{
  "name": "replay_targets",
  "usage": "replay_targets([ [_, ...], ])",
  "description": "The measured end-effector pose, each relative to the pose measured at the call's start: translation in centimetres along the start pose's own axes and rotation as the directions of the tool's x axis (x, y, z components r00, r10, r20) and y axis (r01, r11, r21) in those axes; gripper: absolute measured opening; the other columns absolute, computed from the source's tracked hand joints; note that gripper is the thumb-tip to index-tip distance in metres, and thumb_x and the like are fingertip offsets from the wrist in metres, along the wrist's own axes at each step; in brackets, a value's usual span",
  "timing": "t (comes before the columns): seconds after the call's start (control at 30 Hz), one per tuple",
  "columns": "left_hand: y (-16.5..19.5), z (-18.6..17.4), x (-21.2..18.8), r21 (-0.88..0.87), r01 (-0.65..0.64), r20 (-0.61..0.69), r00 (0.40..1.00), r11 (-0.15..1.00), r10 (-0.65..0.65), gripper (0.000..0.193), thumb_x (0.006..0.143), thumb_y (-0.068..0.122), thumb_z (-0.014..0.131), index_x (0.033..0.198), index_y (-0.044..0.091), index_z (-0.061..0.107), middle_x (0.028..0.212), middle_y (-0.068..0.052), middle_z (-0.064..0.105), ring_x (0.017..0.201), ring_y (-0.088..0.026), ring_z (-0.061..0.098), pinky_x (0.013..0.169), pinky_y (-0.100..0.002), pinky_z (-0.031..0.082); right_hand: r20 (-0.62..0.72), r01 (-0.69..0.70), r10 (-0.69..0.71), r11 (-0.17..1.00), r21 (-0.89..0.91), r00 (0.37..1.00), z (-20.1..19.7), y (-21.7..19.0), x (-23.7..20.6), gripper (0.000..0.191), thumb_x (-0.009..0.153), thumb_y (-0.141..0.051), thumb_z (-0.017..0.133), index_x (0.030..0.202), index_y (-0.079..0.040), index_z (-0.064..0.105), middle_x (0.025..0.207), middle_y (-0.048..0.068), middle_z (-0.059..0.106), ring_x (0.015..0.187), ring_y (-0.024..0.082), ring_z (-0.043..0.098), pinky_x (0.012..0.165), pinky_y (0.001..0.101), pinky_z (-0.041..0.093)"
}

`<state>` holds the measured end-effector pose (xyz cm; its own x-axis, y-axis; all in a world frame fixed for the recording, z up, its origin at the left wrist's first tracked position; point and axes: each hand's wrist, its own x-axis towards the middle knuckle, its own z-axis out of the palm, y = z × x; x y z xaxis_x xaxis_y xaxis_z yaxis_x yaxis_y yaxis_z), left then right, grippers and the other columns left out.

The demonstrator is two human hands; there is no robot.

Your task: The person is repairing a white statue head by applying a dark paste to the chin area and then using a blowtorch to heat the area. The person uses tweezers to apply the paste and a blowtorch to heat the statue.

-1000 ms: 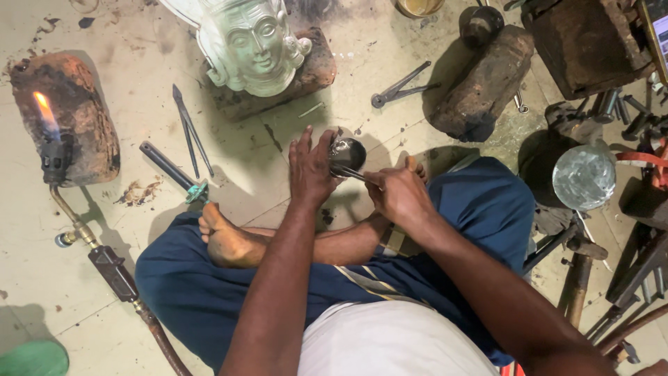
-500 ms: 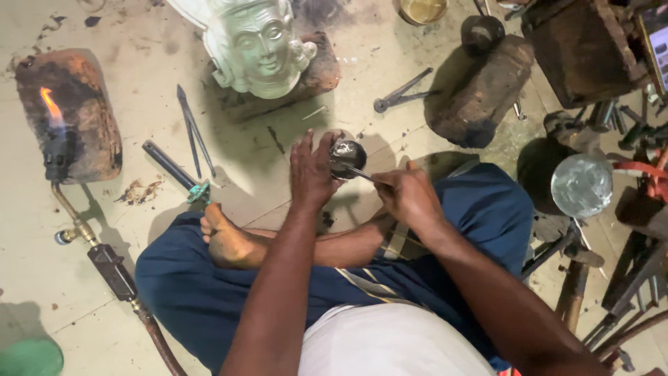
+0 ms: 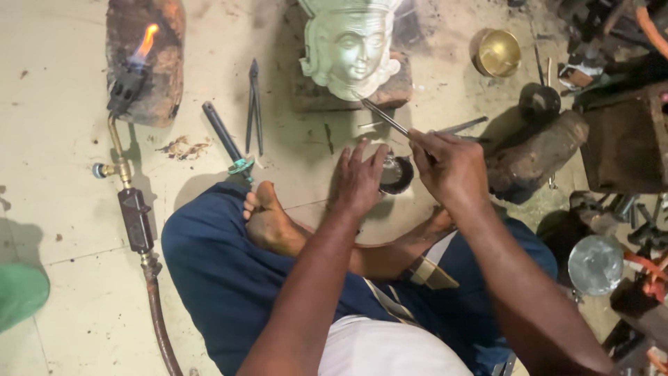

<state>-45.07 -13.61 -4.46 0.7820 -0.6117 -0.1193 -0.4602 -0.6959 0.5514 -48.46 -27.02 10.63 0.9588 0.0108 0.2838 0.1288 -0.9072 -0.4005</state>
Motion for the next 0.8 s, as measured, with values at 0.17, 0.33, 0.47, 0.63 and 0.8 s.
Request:
replay_targets([
  [0.17,-0.6,1.0,-0.1,0.017,-0.057,-0.147,0.987,0.998,0.059,0.070,0.085,0.016,0.066,0.150,0.011,0.041,0.145,-0.008,0.058,0.148,-0.035,0.038,0.120,-0.057,0.028,0.063,0.026,-0.024,0.999,-0.036,0.998,2.3,-0.7,3.5,0.018,0.093,-0.007,0.074,0.111,-0.005,0.079,0.093,0.017,0.075,0.075,0.033,0.072,0.068,0.0400,0.058],
  [0.33,-1.0,1.7,0.0,-0.030,-0.078,-0.201,0.977,0.996,0.071,0.058,0.092,0.011,0.055,0.149,0.009,0.044,0.148,-0.006,0.056,0.146,-0.037,0.040,0.120,-0.058,0.030,0.084,0.096,-0.090,0.992,-0.076,0.992,3.6,-0.3,4.9,0.018,0.094,-0.007,0.074,0.111,-0.005,0.079,0.095,0.018,0.074,0.080,0.035,0.072,0.072,0.0414,0.059],
  [0.47,-1.0,2.4,0.4,-0.081,-0.067,-0.191,0.980,0.994,0.051,0.061,0.088,0.007,0.053,0.148,0.009,0.044,0.148,-0.005,0.056,0.145,-0.039,0.039,0.118,-0.059,0.030,0.112,0.089,-0.080,0.993,-0.075,0.990,4.4,0.1,5.2,0.019,0.093,-0.006,0.074,0.111,-0.004,0.078,0.093,0.018,0.074,0.077,0.035,0.072,0.071,0.0422,0.058],
  [0.63,-1.1,3.5,0.6,-0.116,-0.088,-0.277,0.960,0.989,0.053,0.058,0.091,0.007,0.052,0.148,0.009,0.044,0.147,-0.006,0.056,0.145,-0.040,0.040,0.119,-0.062,0.028,0.098,0.152,-0.146,0.987,-0.058,0.984,4.8,0.4,5.6,0.019,0.092,-0.005,0.073,0.110,-0.001,0.078,0.092,0.020,0.073,0.078,0.036,0.071,0.071,0.0425,0.058],
  [0.8,-1.0,3.9,0.5,-0.189,-0.079,-0.281,0.959,0.979,0.023,0.058,0.091,0.005,0.051,0.149,0.010,0.044,0.147,-0.005,0.056,0.145,-0.040,0.039,0.120,-0.063,0.025,0.125,0.134,-0.123,0.987,-0.083,0.984,5.0,0.5,5.7,0.019,0.092,-0.005,0.073,0.110,-0.001,0.079,0.089,0.020,0.072,0.074,0.036,0.070,0.068,0.0427,0.057],
])
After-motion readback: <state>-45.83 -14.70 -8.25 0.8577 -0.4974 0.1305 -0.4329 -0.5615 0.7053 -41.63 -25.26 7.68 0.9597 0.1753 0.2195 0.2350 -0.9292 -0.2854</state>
